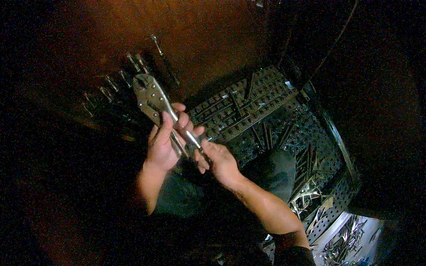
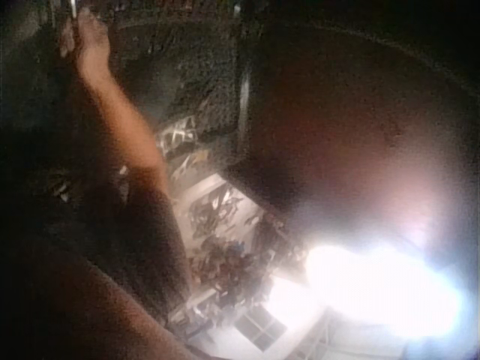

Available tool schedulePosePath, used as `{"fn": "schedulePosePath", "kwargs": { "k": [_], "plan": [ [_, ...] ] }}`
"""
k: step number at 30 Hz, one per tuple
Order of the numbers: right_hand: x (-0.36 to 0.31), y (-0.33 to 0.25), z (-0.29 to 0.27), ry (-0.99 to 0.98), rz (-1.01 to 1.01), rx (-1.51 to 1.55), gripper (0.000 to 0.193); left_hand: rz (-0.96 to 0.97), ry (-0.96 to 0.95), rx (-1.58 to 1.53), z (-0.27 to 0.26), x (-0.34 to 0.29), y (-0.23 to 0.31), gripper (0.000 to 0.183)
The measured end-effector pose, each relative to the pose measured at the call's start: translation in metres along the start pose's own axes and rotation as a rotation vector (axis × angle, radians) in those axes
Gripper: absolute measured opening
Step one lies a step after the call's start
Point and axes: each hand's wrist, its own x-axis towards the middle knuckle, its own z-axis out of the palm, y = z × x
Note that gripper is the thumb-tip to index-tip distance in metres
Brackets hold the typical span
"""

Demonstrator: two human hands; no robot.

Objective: The person picks up locking pliers from a pile on the floor and hangs them one by one on a vertical rack, occasionally rotating the pliers to check their orientation.

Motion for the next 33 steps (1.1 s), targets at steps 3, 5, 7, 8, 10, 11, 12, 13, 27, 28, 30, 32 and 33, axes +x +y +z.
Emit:
{"fn": "schedulePosePath", "kwargs": {
  "k": [3, 5, 7, 8, 10, 11, 12, 13, 27, 28, 30, 32, 33],
  "plan": [
    [-0.003, 0.008, 0.012, -0.007, 0.026, -0.163, 0.054, -0.012, 0.096, 0.028, 0.002, -0.002, 0.000, 0.030],
    [-0.005, 0.014, 0.014, 0.041, -0.069, -0.247, 0.036, -0.035, 0.179, 0.053, 0.004, -0.004, 0.002, 0.030],
    [-0.003, 0.018, 0.022, 0.146, -0.261, -0.463, 0.026, -0.006, 0.209, 0.083, 0.000, -0.002, 0.001, 0.025],
    [-0.003, 0.017, 0.021, 0.205, -0.279, -0.545, 0.025, 0.015, 0.233, 0.124, -0.001, -0.002, 0.001, 0.023],
    [-0.005, 0.014, 0.017, 0.329, -0.314, -0.705, 0.024, -0.007, 0.229, 0.289, -0.005, -0.005, 0.004, 0.025],
    [-0.006, 0.012, 0.018, 0.395, -0.329, -0.785, 0.024, -0.040, 0.112, 0.377, -0.009, -0.005, 0.009, 0.040],
    [-0.005, 0.008, 0.020, 0.425, -0.420, -0.845, 0.021, -0.066, 0.075, 0.336, -0.007, -0.005, 0.010, 0.048],
    [-0.006, 0.009, 0.017, 0.425, -0.395, -0.828, 0.022, -0.090, 0.041, 0.290, -0.003, -0.006, 0.012, 0.056],
    [-0.005, -0.003, -0.008, 0.099, -0.050, -0.075, 0.051, -0.167, -0.159, -0.002, -0.010, -0.001, 0.025, 0.079],
    [-0.004, -0.003, -0.005, 0.153, -0.117, -0.142, 0.047, -0.160, -0.150, 0.001, -0.010, -0.001, 0.024, 0.079],
    [-0.002, 0.000, 0.002, 0.261, -0.253, -0.275, 0.039, -0.150, -0.127, 0.044, -0.006, 0.001, 0.025, 0.079],
    [-0.004, 0.000, -0.002, 0.289, -0.245, -0.464, 0.034, -0.145, -0.119, 0.082, -0.006, 0.002, 0.024, 0.081],
    [-0.004, 0.000, -0.004, 0.303, -0.240, -0.559, 0.032, -0.144, -0.122, 0.098, -0.007, 0.002, 0.023, 0.082]
  ]
}}
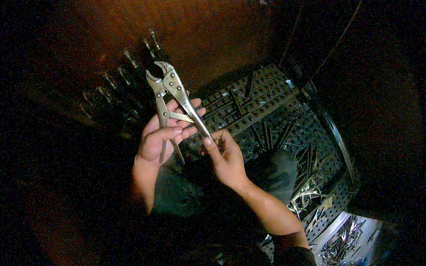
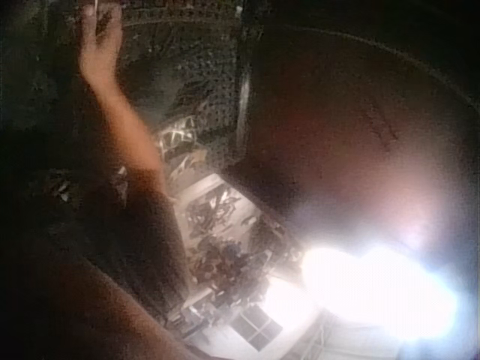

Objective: The person picks up locking pliers from a pile on the floor and hangs them one by one on a vertical rack, occasionally rotating the pliers to check their orientation.

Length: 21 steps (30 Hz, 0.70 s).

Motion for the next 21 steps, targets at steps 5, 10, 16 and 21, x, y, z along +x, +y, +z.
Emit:
{"fn": "schedulePosePath", "kwargs": {
  "k": [5, 10, 16, 21],
  "plan": [
    [0.004, -0.004, -0.009, -0.065, 0.006, 0.101, 0.038, 0.009, 0.072, 0.042, 0.005, 0.002, -0.005, 0.075],
    [-0.004, -0.008, 0.000, -0.261, 0.098, 0.210, 0.042, 0.119, 0.116, -0.007, 0.010, 0.004, -0.019, 0.069],
    [-0.009, -0.003, 0.016, -0.206, 0.030, -0.015, 0.041, 0.069, 0.327, -0.001, 0.011, -0.001, -0.027, 0.040],
    [-0.007, -0.008, 0.012, -0.040, -0.021, -0.177, 0.044, 0.030, 0.221, 0.347, 0.005, -0.002, -0.021, 0.044]
  ]
}}
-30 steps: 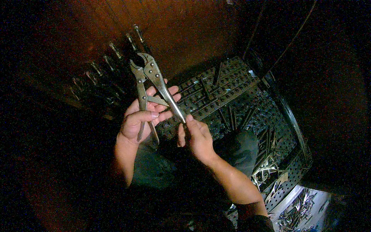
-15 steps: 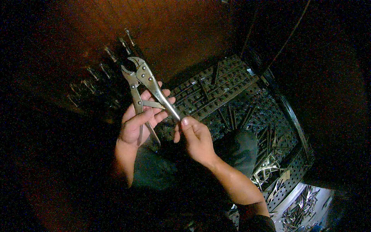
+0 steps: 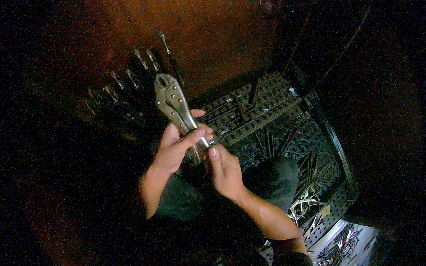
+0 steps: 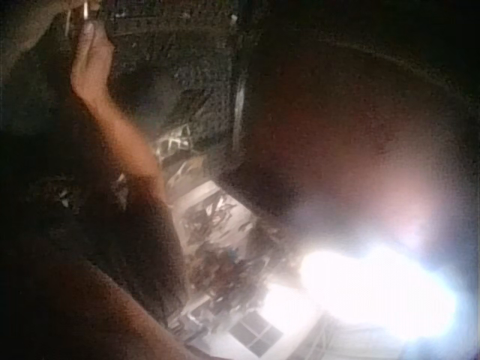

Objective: The person picks up locking pliers from a pile on the floor and hangs them one by one on a vertical rack, occasionally rotating the pliers to check their orientation.

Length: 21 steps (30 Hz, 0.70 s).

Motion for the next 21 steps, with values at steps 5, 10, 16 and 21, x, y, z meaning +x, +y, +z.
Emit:
{"fn": "schedulePosePath", "kwargs": {
  "k": [5, 10, 16, 21],
  "plan": [
    [0.010, 0.004, -0.009, -0.116, 0.093, 0.340, 0.046, -0.110, -0.061, -0.066, -0.006, 0.004, 0.012, 0.051],
    [0.014, 0.004, -0.015, -0.175, 0.076, 0.469, 0.044, -0.078, -0.032, -0.088, -0.001, 0.001, 0.014, 0.056],
    [0.008, -0.003, -0.011, 0.160, -0.163, 0.016, 0.021, -0.027, 0.039, -0.079, 0.004, -0.001, 0.021, 0.056],
    [0.007, -0.002, -0.015, 0.082, -0.026, 0.094, 0.026, 0.002, -0.012, -0.067, 0.006, -0.004, 0.023, 0.059]
  ]
}}
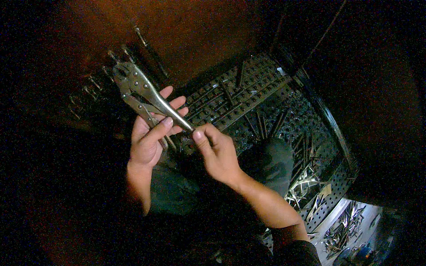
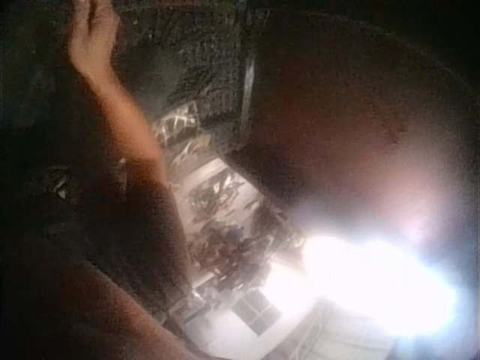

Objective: The person picks up locking pliers from a pile on the floor and hangs them one by one on a vertical rack, occasionally rotating the pliers to check their orientation.

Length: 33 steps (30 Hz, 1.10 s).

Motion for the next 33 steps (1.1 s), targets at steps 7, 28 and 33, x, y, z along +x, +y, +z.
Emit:
{"fn": "schedulePosePath", "kwargs": {
  "k": [7, 28, 33],
  "plan": [
    [0.009, 0.003, -0.011, -0.342, 0.275, 0.646, 0.051, 0.054, -0.090, -0.158, -0.008, 0.003, -0.008, 0.057],
    [-0.004, -0.005, 0.015, -0.066, -0.182, -0.468, 0.021, -0.001, -0.019, -0.276, -0.004, 0.008, -0.028, 0.037],
    [-0.012, -0.003, 0.025, -0.093, -0.176, -0.529, 0.021, 0.017, -0.003, -0.193, -0.005, 0.005, -0.024, 0.039]
  ]
}}
